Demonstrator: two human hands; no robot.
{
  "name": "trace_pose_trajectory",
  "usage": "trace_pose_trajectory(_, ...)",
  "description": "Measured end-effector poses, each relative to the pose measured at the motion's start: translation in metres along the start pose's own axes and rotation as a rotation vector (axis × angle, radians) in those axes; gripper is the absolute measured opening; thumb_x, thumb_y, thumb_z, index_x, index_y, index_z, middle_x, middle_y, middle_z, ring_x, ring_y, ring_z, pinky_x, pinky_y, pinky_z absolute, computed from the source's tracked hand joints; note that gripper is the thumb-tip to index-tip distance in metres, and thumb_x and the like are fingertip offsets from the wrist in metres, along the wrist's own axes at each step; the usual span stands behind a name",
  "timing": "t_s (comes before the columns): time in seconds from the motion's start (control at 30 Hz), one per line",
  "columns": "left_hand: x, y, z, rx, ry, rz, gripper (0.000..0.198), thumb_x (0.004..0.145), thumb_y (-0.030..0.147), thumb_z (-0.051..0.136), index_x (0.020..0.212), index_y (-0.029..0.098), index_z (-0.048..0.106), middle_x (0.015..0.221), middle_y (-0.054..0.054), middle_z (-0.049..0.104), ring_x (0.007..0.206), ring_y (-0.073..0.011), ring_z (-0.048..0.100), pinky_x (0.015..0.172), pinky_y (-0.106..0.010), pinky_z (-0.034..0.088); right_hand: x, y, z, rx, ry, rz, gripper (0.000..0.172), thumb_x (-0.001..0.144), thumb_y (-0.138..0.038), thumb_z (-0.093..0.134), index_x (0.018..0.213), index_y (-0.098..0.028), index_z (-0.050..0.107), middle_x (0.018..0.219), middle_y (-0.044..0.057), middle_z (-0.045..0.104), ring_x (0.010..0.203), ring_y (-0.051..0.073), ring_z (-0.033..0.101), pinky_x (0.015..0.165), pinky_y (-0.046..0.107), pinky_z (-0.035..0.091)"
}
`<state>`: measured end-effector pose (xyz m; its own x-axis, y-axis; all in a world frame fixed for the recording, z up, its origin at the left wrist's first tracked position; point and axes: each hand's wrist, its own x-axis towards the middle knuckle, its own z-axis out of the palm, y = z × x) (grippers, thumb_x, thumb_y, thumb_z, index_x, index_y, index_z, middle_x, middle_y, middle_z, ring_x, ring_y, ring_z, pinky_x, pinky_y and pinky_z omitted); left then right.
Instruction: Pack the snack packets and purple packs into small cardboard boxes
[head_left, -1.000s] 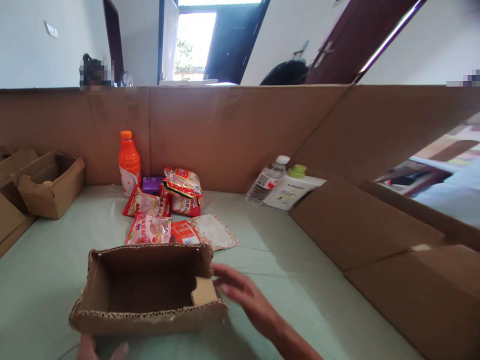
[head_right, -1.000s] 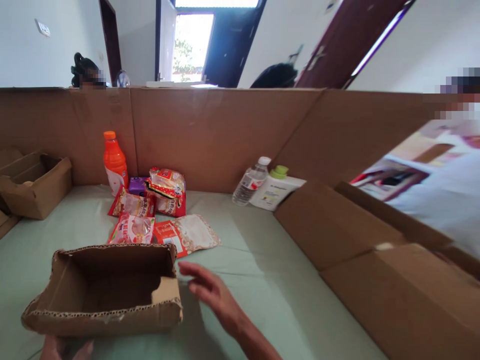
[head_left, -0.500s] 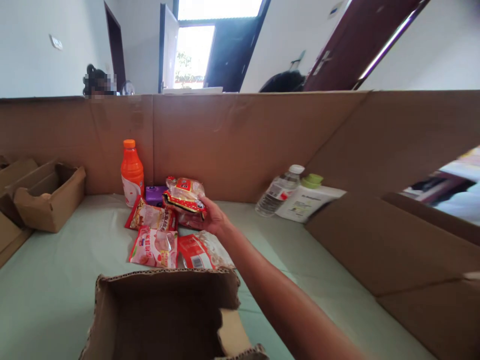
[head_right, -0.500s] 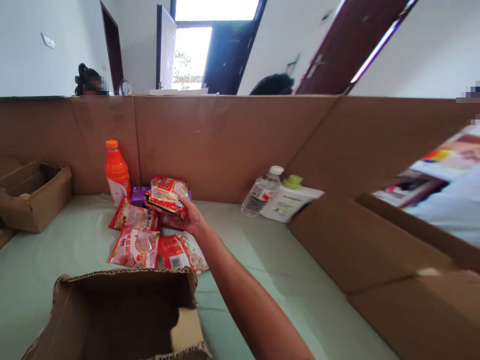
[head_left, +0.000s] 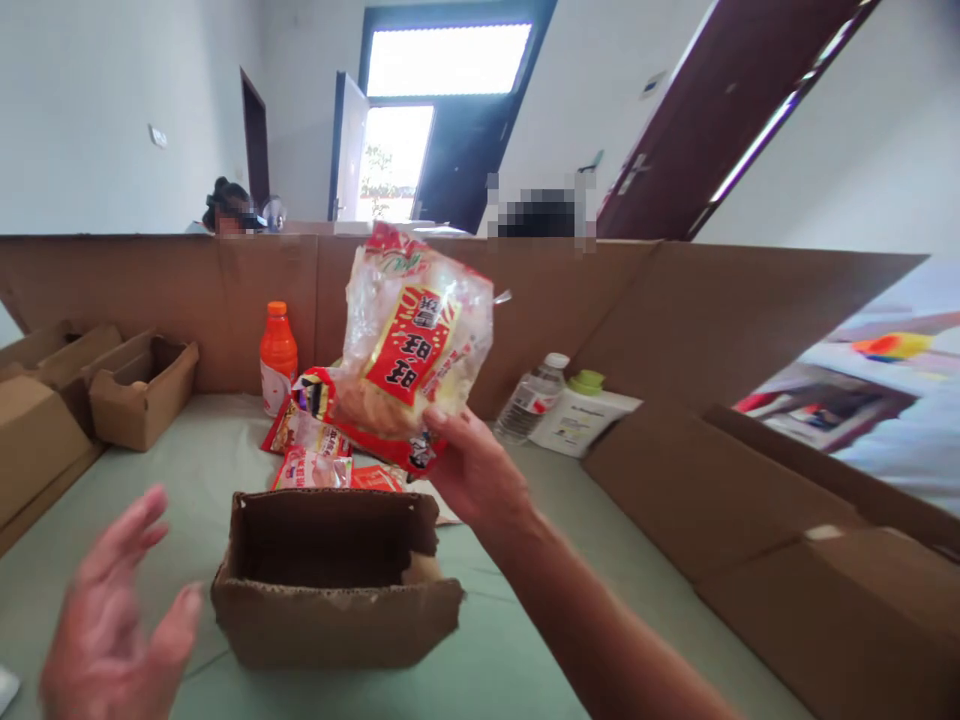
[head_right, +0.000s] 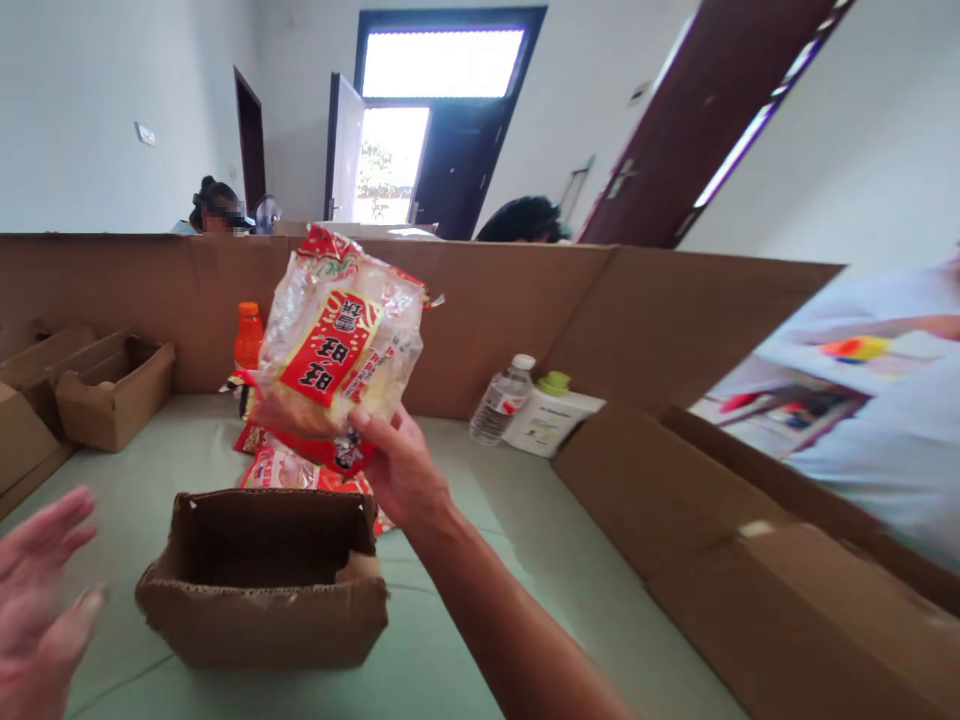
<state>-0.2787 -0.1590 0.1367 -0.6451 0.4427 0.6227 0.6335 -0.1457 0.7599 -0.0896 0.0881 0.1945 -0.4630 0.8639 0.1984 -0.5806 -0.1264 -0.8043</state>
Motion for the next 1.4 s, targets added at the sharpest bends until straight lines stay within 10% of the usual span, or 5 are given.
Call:
trace_pose_trajectory(0.2, 0.044, 0.068, 0.049, -0.606, -0.272, -0.112, 0.088, 0.073, 0.046, 0.086, 0.147, 0.034, 0.041, 0.139, -0.008, 0.061, 0.126, -0.0278, 0.061, 0.100, -0.043, 0.058, -0.050, 0.007, 0.046, -0.054, -0.254, -0.055, 0.059, 0.066, -0.037, 0.088, 0.116, -0.027, 0.058, 0.115, 0.004, 0.075, 0.110, 0.027, 0.071, 0.101, 0.046, 0.057)
trace_pose_trajectory(0.6, 0.084, 0.045, 0.038, -0.626, -0.481, -0.228, 0.057, 0.059, 0.033, 0.093, 0.109, 0.024, 0.067, 0.083, 0.001, 0.069, 0.060, -0.0123, 0.064, 0.047, -0.021, 0.055, -0.040, -0.088, 0.007, -0.436, -0.356, -0.126, 0.090, 0.053, -0.058, 0.092, 0.133, -0.041, 0.055, 0.119, 0.000, 0.071, 0.097, 0.023, 0.072, 0.077, 0.037, 0.060)
trace_pose_trajectory(0.77, 0.081, 0.033, 0.058, -0.550, -0.643, -0.205, 0.071, 0.067, 0.036, 0.089, 0.129, 0.024, 0.057, 0.092, -0.001, 0.070, 0.071, -0.0145, 0.067, 0.064, -0.026, 0.060, -0.047, -0.083, 0.008, -0.674, -0.440, -0.100, 0.049, 0.068, -0.038, 0.089, 0.106, -0.023, 0.064, 0.080, -0.002, 0.071, 0.055, 0.009, 0.061, 0.044, 0.018, 0.046)
trace_pose_trajectory(0.97, 0.044, 0.019, 0.031, -0.072, -0.291, 0.199, 0.086, 0.082, 0.032, 0.076, 0.154, 0.024, 0.030, 0.135, -0.011, 0.059, 0.128, -0.0269, 0.056, 0.113, -0.049, 0.042, -0.061, -0.068, -0.001, -0.883, -0.377, -0.230, 0.030, 0.077, -0.041, 0.082, 0.092, -0.022, 0.064, 0.064, -0.005, 0.062, 0.045, 0.008, 0.049, 0.037, 0.019, 0.040)
trace_pose_trajectory(1.4, -0.029, -0.013, 0.008, 0.189, -0.257, 0.297, 0.036, 0.091, 0.019, 0.060, 0.127, 0.018, 0.054, 0.143, -0.015, 0.050, 0.134, -0.0262, 0.050, 0.109, -0.043, 0.045, -0.062, 0.003, -0.012, -1.303, -0.499, 0.171, 0.025, 0.076, -0.044, 0.072, 0.082, -0.021, 0.063, 0.075, 0.003, 0.065, 0.068, 0.019, 0.058, 0.056, 0.027, 0.043)
